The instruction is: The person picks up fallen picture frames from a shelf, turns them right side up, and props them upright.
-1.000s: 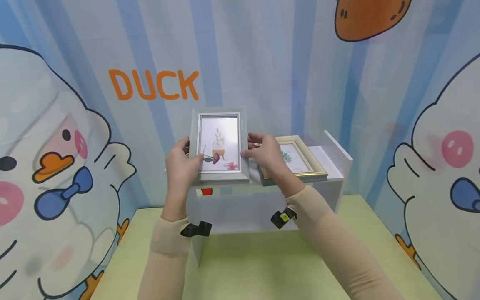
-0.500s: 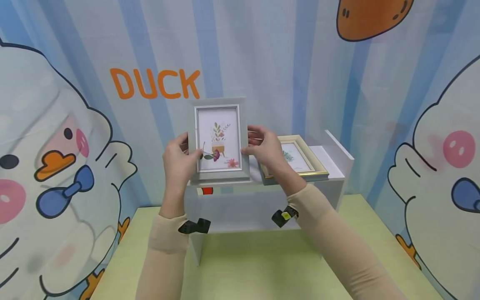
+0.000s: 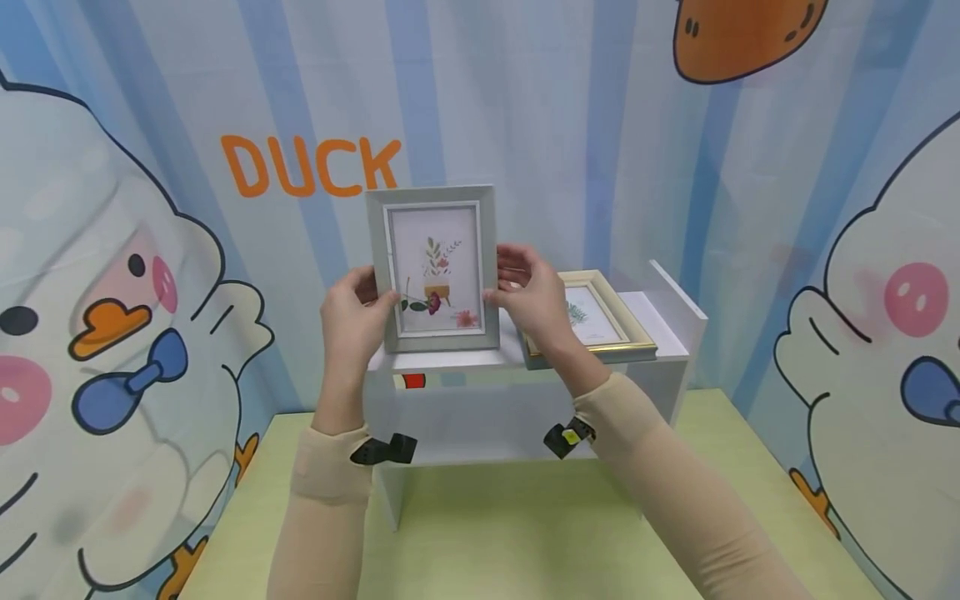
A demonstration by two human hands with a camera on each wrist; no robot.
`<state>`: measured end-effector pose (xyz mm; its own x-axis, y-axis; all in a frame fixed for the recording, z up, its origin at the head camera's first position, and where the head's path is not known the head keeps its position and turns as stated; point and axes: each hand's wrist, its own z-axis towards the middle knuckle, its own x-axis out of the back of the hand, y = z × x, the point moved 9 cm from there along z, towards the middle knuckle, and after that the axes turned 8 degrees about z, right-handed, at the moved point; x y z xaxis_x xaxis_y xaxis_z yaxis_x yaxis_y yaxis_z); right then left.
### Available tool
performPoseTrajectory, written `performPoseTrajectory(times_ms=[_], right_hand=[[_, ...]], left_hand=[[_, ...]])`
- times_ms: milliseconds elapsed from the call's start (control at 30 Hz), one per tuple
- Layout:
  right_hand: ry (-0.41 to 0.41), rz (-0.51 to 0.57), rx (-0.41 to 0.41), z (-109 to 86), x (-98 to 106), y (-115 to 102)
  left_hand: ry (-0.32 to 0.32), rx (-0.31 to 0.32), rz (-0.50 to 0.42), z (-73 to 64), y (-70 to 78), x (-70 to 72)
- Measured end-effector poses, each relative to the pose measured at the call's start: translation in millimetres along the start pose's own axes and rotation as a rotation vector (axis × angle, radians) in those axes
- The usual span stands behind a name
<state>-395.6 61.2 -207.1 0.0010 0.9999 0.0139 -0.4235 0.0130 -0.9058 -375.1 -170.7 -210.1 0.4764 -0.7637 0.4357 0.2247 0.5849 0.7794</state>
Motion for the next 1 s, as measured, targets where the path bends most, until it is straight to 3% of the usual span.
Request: performPoseTrajectory(times_ms=[367,667,1000], right_hand=[[0.003,0.012,0.070,-0.9,0,-3],[-0.014,0.003,0.087,-2.8,-2,-3],[-0.034,-0.025,0.103,-6.1,-2,-10]], left_hand=[[-0.038,0.040,0.013,-3.8,-3.8,-3.0],[-0.028,0.002,-0.004,-10.6,-3.0,-2.7],[-0.036,-0.002,0.038,-16.4,-6.1,-2.7]])
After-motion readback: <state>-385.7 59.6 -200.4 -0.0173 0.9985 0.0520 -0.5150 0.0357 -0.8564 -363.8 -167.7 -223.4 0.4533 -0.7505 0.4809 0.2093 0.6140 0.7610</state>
